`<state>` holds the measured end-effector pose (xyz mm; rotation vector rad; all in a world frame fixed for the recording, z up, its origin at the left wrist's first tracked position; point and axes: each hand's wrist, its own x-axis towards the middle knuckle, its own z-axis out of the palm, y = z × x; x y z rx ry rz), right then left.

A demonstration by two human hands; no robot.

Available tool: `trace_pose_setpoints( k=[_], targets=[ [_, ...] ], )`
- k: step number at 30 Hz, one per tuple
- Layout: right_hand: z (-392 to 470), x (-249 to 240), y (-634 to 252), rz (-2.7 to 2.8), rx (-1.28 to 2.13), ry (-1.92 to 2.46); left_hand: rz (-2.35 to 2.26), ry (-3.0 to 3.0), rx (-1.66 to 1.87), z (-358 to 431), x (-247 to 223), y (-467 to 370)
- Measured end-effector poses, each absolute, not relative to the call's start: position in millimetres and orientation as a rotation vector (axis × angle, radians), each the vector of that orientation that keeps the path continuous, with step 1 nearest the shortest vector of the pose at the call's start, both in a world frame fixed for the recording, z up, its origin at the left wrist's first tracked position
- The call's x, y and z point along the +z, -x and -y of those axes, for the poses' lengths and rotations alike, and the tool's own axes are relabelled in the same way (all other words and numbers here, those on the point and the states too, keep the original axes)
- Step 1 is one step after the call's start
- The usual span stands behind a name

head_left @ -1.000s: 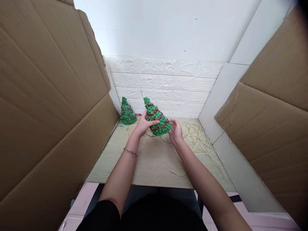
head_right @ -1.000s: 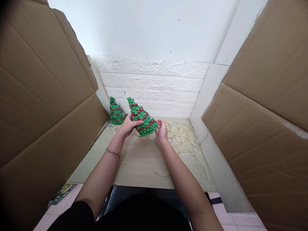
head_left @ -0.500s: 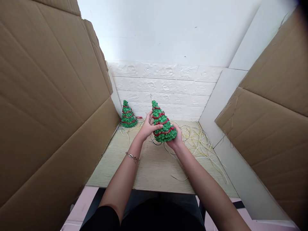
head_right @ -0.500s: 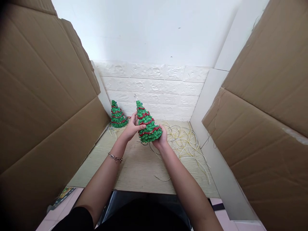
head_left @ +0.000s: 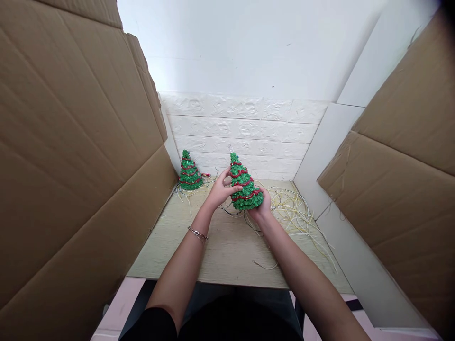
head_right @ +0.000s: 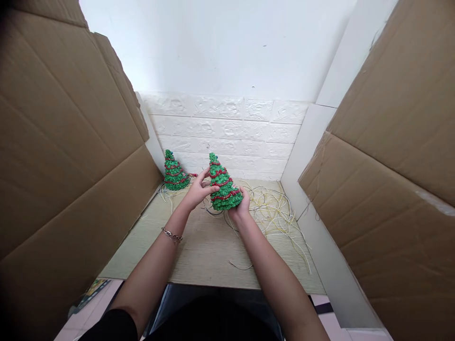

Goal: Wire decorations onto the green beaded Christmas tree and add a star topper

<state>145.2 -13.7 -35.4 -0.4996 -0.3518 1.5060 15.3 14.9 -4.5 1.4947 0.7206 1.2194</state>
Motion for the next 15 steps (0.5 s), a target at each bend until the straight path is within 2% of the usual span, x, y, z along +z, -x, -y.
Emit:
trace_pose_setpoints(
  k=[6,15],
  targets=[
    [14.8,-30.9,-145.6,0.251,1.405,0.557,-0.701,-1.582,1.137,-16.0,-9.8,-13.0],
    [15.6,-35.4,-138.3,0.290,1.060,0.615,-0.585,-1.528,1.147,-14.1,-13.4,-19.7]
  ],
)
